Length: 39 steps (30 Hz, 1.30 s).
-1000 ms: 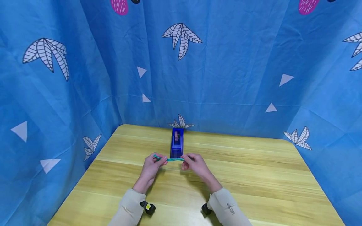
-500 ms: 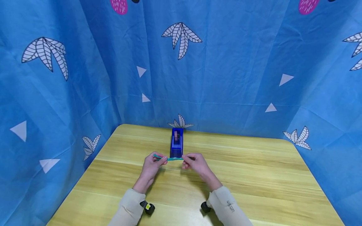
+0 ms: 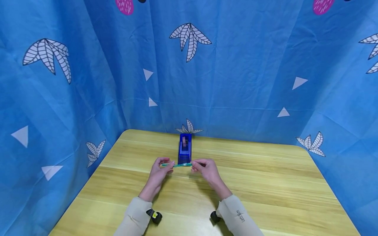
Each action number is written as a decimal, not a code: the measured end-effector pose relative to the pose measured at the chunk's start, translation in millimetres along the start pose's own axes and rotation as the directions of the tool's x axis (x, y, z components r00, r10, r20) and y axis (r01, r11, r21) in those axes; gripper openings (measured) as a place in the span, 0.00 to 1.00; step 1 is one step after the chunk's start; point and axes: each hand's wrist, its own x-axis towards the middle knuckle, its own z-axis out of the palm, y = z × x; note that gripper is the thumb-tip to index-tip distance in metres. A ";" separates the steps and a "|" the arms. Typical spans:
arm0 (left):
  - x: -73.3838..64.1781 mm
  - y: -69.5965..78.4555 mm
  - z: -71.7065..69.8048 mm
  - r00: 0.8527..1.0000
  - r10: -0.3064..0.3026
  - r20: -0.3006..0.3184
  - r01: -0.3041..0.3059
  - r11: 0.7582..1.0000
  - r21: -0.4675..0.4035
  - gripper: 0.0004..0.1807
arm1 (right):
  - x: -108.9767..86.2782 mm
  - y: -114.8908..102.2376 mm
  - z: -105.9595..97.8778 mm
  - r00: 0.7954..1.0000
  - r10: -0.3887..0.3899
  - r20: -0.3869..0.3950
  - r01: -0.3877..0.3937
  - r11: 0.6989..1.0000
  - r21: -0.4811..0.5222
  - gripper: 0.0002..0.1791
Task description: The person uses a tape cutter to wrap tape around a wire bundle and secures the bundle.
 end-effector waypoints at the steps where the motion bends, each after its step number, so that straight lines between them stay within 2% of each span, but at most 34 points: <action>1: 0.3 0.9 -0.3 1.000 -0.021 0.000 0.021 1.000 -0.011 0.30 | -0.4 -0.1 0.1 1.000 -0.005 -0.006 0.005 1.000 -0.004 0.11; 4: 0.6 1.6 -0.1 0.995 -0.097 0.023 0.099 0.992 -0.076 0.31 | -1.3 0.2 0.0 0.999 -0.030 -0.022 0.030 0.999 -0.013 0.11; 7: 1.1 0.7 2.2 0.987 -0.152 0.053 0.159 0.975 -0.157 0.23 | -1.4 1.0 0.2 0.998 -0.060 -0.024 0.060 0.998 -0.012 0.10; 10: 2.6 -0.9 5.7 0.989 -0.137 0.056 0.146 0.967 -0.211 0.13 | -1.1 2.2 0.4 0.996 -0.093 -0.017 0.093 0.995 -0.030 0.10; 14: 5.7 -3.6 8.7 0.998 -0.063 0.023 0.067 0.971 -0.228 0.06 | 0.1 3.2 0.2 0.995 -0.100 -0.010 0.099 0.994 -0.052 0.09; 19: 7.9 -6.6 8.6 1.000 0.004 -0.015 -0.007 0.983 -0.185 0.07 | 1.9 4.6 0.2 0.999 -0.036 0.010 0.037 0.999 -0.038 0.11; 25: 7.4 -5.2 6.4 0.996 0.081 -0.032 -0.083 0.994 -0.064 0.08 | 3.0 3.6 1.9 0.999 0.027 0.040 -0.027 1.000 -0.015 0.17; 30: 6.4 -2.1 5.0 0.995 0.096 -0.036 -0.096 0.995 0.000 0.09 | 4.1 -0.5 2.9 0.996 0.077 0.045 -0.076 0.997 -0.006 0.15; 35: 7.0 -0.8 4.9 0.994 0.101 -0.036 -0.101 0.995 0.003 0.09 | 3.7 -6.1 3.5 0.997 0.074 0.033 -0.073 0.997 -0.015 0.11; 39: 8.5 -2.3 4.1 0.995 0.091 -0.028 -0.089 0.995 0.043 0.09 | 6.1 -5.6 3.8 0.997 0.077 0.004 -0.076 0.996 -0.035 0.11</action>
